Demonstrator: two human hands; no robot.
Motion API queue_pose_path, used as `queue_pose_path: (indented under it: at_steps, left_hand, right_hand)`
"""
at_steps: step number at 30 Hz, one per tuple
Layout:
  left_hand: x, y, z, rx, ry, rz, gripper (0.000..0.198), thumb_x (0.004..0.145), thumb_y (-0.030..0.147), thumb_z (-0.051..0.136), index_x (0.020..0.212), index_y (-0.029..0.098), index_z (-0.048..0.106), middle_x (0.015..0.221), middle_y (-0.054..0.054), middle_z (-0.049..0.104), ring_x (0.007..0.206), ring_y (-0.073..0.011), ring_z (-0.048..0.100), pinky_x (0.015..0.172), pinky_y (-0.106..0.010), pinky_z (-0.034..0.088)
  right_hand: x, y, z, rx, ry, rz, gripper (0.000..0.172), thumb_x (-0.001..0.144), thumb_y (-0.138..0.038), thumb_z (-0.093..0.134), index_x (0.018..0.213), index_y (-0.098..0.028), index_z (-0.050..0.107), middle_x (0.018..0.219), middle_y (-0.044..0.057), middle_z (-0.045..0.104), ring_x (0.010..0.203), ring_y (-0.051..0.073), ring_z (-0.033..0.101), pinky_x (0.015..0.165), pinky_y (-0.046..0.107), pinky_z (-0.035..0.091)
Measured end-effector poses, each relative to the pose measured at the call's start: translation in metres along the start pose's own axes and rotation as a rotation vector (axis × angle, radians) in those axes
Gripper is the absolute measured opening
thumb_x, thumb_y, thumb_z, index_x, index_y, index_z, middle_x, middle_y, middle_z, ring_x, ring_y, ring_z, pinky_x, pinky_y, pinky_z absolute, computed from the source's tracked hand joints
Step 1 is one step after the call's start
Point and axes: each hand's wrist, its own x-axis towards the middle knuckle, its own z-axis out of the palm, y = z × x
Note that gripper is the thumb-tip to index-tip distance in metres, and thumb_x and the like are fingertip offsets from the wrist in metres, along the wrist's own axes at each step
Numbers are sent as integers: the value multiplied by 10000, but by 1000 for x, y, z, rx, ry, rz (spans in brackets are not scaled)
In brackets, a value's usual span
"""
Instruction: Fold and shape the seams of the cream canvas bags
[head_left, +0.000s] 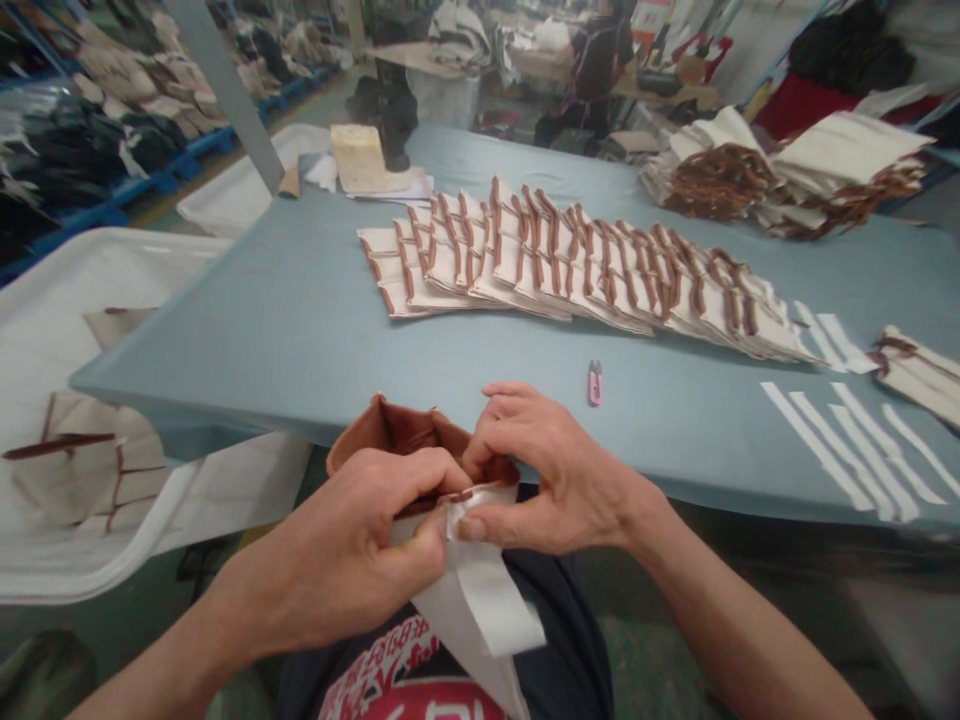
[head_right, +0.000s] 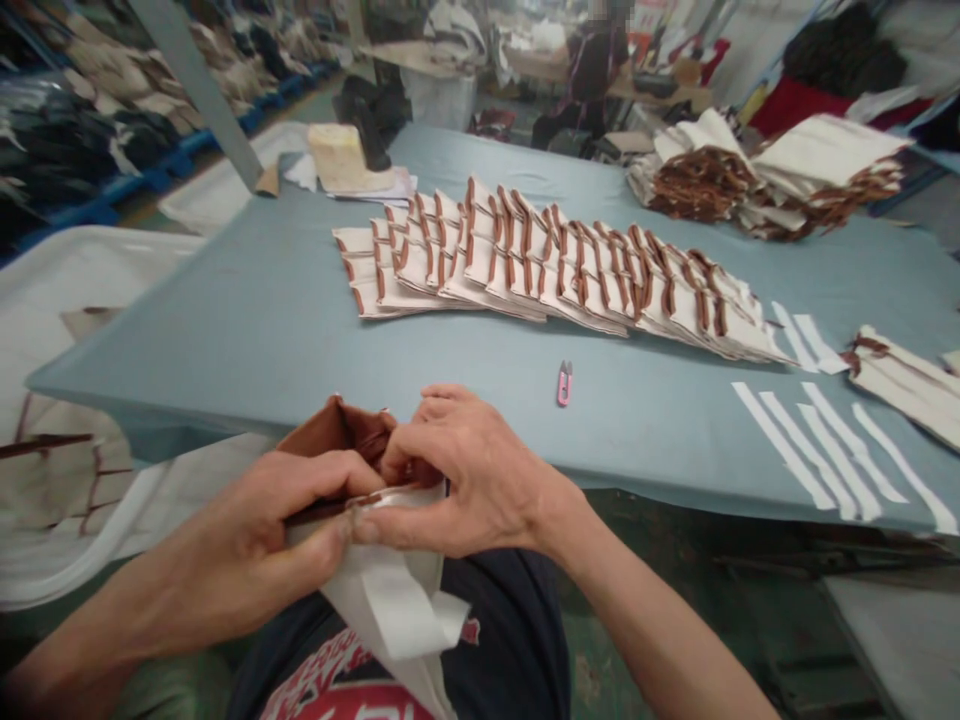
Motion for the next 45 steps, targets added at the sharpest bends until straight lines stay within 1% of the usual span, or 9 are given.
queue_pose_path:
  at_steps: [4, 10, 16, 20, 26, 33, 39, 42, 45]
  left_hand:
    - [-5, 1, 3, 62, 50, 1, 135, 828, 103, 536, 793, 210, 611, 725, 64, 656, 573, -92, 503, 537, -214, 363]
    - [-3, -3, 7, 65, 123, 29, 135, 822, 95, 514, 813, 216, 572, 732, 79, 627, 566, -78, 489, 501, -190, 366]
    - [1, -18, 8, 11, 151, 141, 262, 821, 49, 483, 946, 229, 627, 823, 81, 676, 700, -64, 627, 632, -143, 465]
    - [2, -25, 12, 14, 203, 202, 266, 830, 35, 483, 952, 232, 615, 796, 92, 669, 652, -48, 617, 595, -124, 451]
    - [1, -38, 23, 109, 276, 392, 267, 871, 17, 486, 996, 224, 598, 739, 65, 641, 604, -70, 587, 595, -185, 435]
    - [2, -55, 29, 202, 284, 652, 403, 810, -30, 488, 1125, 214, 552, 777, -30, 689, 608, -150, 579, 574, -273, 448]
    - [0, -61, 32, 124, 338, 683, 412, 815, -31, 478, 1132, 221, 553, 736, 4, 659, 557, -129, 544, 543, -256, 418]
    - [-5, -54, 26, 99, 344, 510, 304, 852, 64, 525, 1108, 224, 560, 770, 24, 651, 601, -128, 581, 567, -245, 438]
    - [-8, -42, 9, 2, 173, 264, 180, 1004, 235, 439, 984, 213, 616, 804, 18, 658, 663, -136, 596, 585, -244, 448]
  right_hand:
    - [-3, 3, 1, 13, -65, -43, 440, 983, -476, 616, 660, -220, 461, 623, -59, 456, 623, 135, 456, 738, 319, 380]
    - [-9, 7, 4, 199, -144, 115, 297, 932, -367, 651, 726, -203, 514, 616, -81, 451, 554, 89, 380, 583, 261, 257]
    - [-7, 9, 9, 376, -136, 317, 186, 824, -254, 574, 671, -204, 480, 582, -76, 401, 526, 80, 354, 517, 220, 247]
    - [-10, 8, 21, 526, -47, 423, 122, 769, -240, 567, 674, -204, 501, 567, -79, 396, 501, 74, 333, 479, 200, 244]
    - [-23, 12, 40, 941, -47, 658, 225, 762, -347, 681, 700, -202, 521, 565, -90, 395, 502, 68, 288, 457, 199, 230]
    - [-28, 23, 60, 1279, 6, 639, 299, 750, -441, 718, 744, -157, 624, 606, -41, 520, 516, 82, 379, 468, 203, 277]
    - [-23, 15, 56, 1182, -49, 685, 294, 767, -423, 741, 747, -180, 578, 598, -62, 491, 503, 73, 364, 481, 197, 283]
    - [-23, 3, 39, 928, -55, 575, 234, 843, -352, 693, 744, -186, 561, 607, -73, 453, 515, 69, 331, 477, 198, 261]
    - [-23, -6, 24, 489, 14, 371, 130, 849, -179, 599, 720, -180, 581, 614, -60, 512, 525, 71, 390, 505, 205, 298]
